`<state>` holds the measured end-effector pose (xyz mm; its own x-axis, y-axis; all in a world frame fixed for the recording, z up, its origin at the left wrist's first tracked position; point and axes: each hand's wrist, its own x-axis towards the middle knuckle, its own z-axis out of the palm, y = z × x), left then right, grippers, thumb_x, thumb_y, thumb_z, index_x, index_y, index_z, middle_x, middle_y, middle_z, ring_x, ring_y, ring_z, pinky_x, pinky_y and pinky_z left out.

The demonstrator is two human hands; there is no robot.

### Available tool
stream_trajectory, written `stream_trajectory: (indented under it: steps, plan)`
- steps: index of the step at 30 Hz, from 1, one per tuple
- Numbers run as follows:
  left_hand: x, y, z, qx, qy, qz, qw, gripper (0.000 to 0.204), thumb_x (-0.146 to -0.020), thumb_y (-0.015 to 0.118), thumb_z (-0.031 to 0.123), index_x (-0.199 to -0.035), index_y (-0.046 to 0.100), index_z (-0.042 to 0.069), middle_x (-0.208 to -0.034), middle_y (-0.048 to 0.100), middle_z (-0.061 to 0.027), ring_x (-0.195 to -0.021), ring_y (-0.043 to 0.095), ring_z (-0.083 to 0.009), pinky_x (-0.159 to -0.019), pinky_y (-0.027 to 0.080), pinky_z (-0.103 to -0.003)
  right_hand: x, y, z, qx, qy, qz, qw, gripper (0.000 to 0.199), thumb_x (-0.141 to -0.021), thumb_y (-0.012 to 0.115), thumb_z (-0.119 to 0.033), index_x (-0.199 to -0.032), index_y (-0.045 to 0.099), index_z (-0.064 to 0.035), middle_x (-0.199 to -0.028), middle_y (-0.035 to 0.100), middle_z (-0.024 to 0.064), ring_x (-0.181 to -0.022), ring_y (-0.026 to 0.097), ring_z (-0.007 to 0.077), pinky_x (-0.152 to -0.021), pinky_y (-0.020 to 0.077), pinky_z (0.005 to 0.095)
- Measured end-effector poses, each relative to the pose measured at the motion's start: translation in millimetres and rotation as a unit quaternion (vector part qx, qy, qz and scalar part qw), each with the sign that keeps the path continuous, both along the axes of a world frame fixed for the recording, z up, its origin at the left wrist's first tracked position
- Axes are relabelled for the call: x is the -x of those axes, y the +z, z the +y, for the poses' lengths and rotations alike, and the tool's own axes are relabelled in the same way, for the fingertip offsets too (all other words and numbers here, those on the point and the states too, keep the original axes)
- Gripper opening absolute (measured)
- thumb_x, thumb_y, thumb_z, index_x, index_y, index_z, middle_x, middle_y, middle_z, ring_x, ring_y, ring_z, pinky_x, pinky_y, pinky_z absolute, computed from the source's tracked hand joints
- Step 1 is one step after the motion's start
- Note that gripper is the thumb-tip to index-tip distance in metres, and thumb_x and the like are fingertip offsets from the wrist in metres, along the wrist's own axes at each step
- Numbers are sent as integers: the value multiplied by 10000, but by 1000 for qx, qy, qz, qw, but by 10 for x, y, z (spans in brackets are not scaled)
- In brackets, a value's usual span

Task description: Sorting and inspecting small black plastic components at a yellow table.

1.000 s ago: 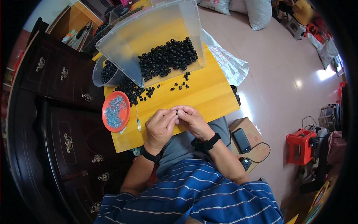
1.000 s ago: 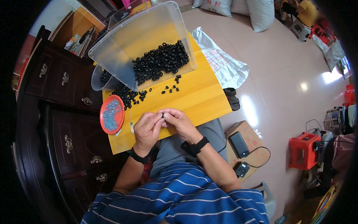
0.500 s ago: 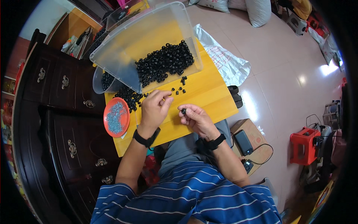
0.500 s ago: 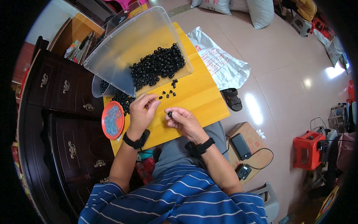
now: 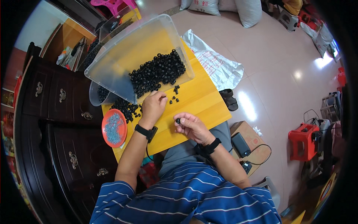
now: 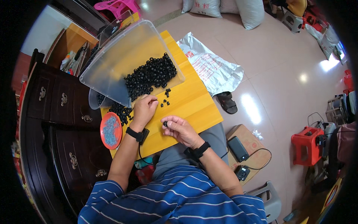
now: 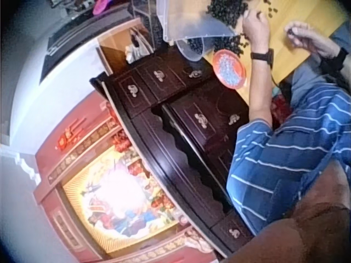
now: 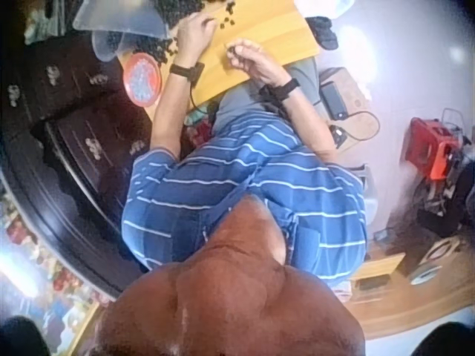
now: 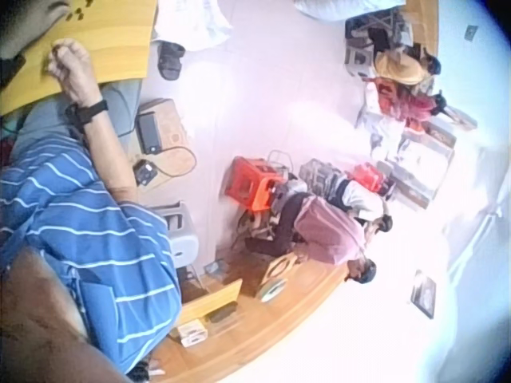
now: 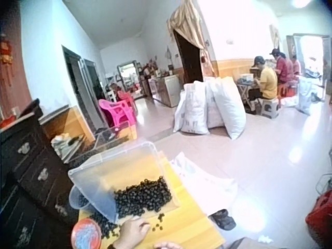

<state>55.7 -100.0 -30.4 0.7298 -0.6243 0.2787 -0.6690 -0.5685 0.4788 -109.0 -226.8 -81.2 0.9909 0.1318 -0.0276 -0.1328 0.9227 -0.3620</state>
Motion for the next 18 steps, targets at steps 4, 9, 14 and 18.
stream_trajectory:
  steps: [4,9,14,18]
  plan:
    - [114,182,103,128,19,27,991,87,-800,672,7,-886,664,16,-757,638,-103,-635,650,-203,-598,512,-293,2,-8,39,3,-4,4,1000,236,-996,566,-165,-1188,590,-29,-1001,641,45,-843,621,105,-830,517,258]
    - [431,146,517,241,58,132,960,81,-835,665,-35,-912,640,-35,-873,697,-61,-726,654,-72,-651,531,-217,-10,55,137,53,-12,16,998,231,-1000,556,-161,-1190,595,-35,-991,639,35,-836,614,97,-806,510,234]
    - [771,101,897,307,70,223,923,83,-877,639,-36,-960,646,-35,-860,670,-19,-703,621,-41,-627,496,-188,-61,128,391,80,9,8,997,241,-1000,557,-173,-1193,596,-34,-977,637,25,-832,608,88,-800,506,221]
    - [890,89,1147,280,83,269,918,145,-903,630,-17,-1045,648,-37,-951,658,-45,-733,629,-66,-664,518,-203,-114,88,610,69,39,20,997,246,-998,564,-180,-1191,598,-33,-965,641,23,-821,603,84,-787,508,221]
